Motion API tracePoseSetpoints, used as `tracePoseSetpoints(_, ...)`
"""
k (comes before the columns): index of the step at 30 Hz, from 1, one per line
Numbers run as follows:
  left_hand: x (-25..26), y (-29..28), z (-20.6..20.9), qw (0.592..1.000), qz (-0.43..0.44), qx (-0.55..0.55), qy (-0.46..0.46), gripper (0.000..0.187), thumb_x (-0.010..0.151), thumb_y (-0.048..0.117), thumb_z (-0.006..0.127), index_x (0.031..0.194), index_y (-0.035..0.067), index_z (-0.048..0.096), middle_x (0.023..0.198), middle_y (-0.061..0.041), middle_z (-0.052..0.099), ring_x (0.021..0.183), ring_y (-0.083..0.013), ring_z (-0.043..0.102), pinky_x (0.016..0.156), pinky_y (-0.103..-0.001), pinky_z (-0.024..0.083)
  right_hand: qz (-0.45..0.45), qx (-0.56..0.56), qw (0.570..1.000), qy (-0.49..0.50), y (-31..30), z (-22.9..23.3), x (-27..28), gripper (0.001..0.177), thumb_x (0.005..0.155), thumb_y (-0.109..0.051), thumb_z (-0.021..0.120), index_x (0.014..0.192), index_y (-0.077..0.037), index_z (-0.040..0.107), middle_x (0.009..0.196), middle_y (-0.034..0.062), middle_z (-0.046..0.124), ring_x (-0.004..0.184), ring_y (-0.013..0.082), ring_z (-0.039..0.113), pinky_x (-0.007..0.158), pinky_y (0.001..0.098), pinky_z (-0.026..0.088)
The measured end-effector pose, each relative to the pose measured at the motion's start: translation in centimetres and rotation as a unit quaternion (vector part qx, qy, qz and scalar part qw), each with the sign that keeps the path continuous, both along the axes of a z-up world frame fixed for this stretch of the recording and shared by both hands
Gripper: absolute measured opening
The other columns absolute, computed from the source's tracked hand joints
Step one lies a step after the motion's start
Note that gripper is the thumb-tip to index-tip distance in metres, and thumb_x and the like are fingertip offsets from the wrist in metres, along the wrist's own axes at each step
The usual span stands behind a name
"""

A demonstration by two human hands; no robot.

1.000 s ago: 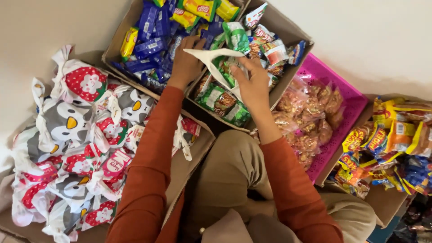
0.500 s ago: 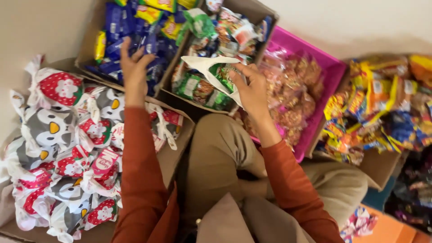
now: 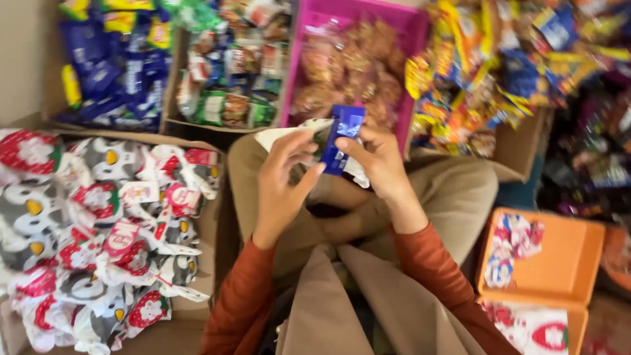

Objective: Packing various snacks into small decorative gift bags while sitting on the floor.

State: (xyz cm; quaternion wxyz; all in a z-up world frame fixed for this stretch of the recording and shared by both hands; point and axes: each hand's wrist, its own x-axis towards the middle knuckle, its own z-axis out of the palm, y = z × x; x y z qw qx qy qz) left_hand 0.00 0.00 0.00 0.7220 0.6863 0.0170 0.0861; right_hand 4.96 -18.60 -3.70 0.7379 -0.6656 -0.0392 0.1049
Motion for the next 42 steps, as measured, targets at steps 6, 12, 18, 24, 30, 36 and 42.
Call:
tracePoseSetpoints(6,-5.9,-3.7,-7.8,0.960,-0.157,0.094,0.214,0.033,0.100,0.039,0.063,0.114,0.012,0.075,0.105,-0.013,0.077,0.097,-0.0284,0.074,0.086,-0.042,0.057,-0.100,0.030,0.995,0.004,-7.6,2.4,-4.6,0.017,0.092,-0.007,0.075,0.106,0.004,0.075,0.114,0.0076,0.058,0.110,0.0118,0.055,0.102,0.0340,0.049)
tracePoseSetpoints(12,-5.6,-12.1,-7.9,0.951,-0.204,-0.054,0.226,0.039,0.098,0.035,0.060,0.081,-0.001,0.061,0.068,0.003,0.045,0.064,-0.0073,0.035,0.056,-0.025,0.031,-0.168,0.073,0.982,0.053,-13.9,2.2,-10.4,0.024,0.092,-0.005,0.073,0.111,0.008,0.072,0.104,0.0103,0.066,0.099,0.0164,0.067,0.092,0.0356,0.058)
tracePoseSetpoints(18,-3.5,-17.9,-3.5,0.958,-0.262,-0.109,0.047,0.044,0.114,0.023,0.037,0.148,-0.001,0.051,0.146,-0.022,0.056,0.141,-0.0310,0.047,0.122,-0.047,0.032,-0.181,-0.113,0.975,-0.062,-18.5,1.4,-12.0,0.028,0.097,-0.019,0.073,0.116,0.002,0.072,0.114,0.0119,0.055,0.111,0.0186,0.054,0.100,0.0418,0.049)
tracePoseSetpoints(24,-3.9,-19.3,1.2,0.963,-0.267,0.018,-0.024,0.047,0.114,0.031,0.035,0.150,0.006,0.051,0.147,-0.018,0.059,0.137,-0.0350,0.055,0.118,-0.048,0.039,-0.214,-0.195,0.941,-0.176,-20.8,3.9,-13.4,0.042,0.094,-0.032,0.071,0.114,0.004,0.072,0.119,0.0183,0.052,0.109,0.0266,0.055,0.101,0.0432,0.048)
tracePoseSetpoints(30,-4.5,-20.8,2.1,0.960,-0.277,0.032,-0.005,0.046,0.113,0.030,0.035,0.152,0.008,0.049,0.137,-0.020,0.065,0.129,-0.0381,0.062,0.112,-0.049,0.046,-0.059,-0.367,0.910,-0.183,-21.9,8.4,-13.0,0.027,0.087,-0.024,0.080,0.108,-0.006,0.078,0.120,0.0110,0.064,0.074,0.0251,0.063,0.073,0.0379,0.053)
tracePoseSetpoints(36,-4.8,-21.3,1.5,0.958,-0.279,0.050,-0.034,0.059,0.112,0.049,0.026,0.155,0.013,0.046,0.139,-0.018,0.063,0.136,-0.0372,0.056,0.118,-0.049,0.040,0.132,-0.516,0.846,-0.006,-22.7,10.0,-12.4,0.038,0.102,-0.030,0.060,0.090,0.005,0.069,0.119,0.0165,0.056,0.081,0.0554,0.066,0.077,0.0610,0.056)
tracePoseSetpoints(42,-5.1,-21.6,0.4,0.961,-0.270,0.044,-0.050,0.052,0.114,0.038,0.030,0.154,0.011,0.046,0.142,-0.019,0.060,0.138,-0.0406,0.053,0.122,-0.052,0.034,0.208,-0.576,0.790,-0.026,-22.5,9.6,-10.5,0.023,0.093,-0.027,0.069,0.096,-0.004,0.075,0.110,0.0119,0.055,0.085,0.0535,0.068,0.073,0.0585,0.056)
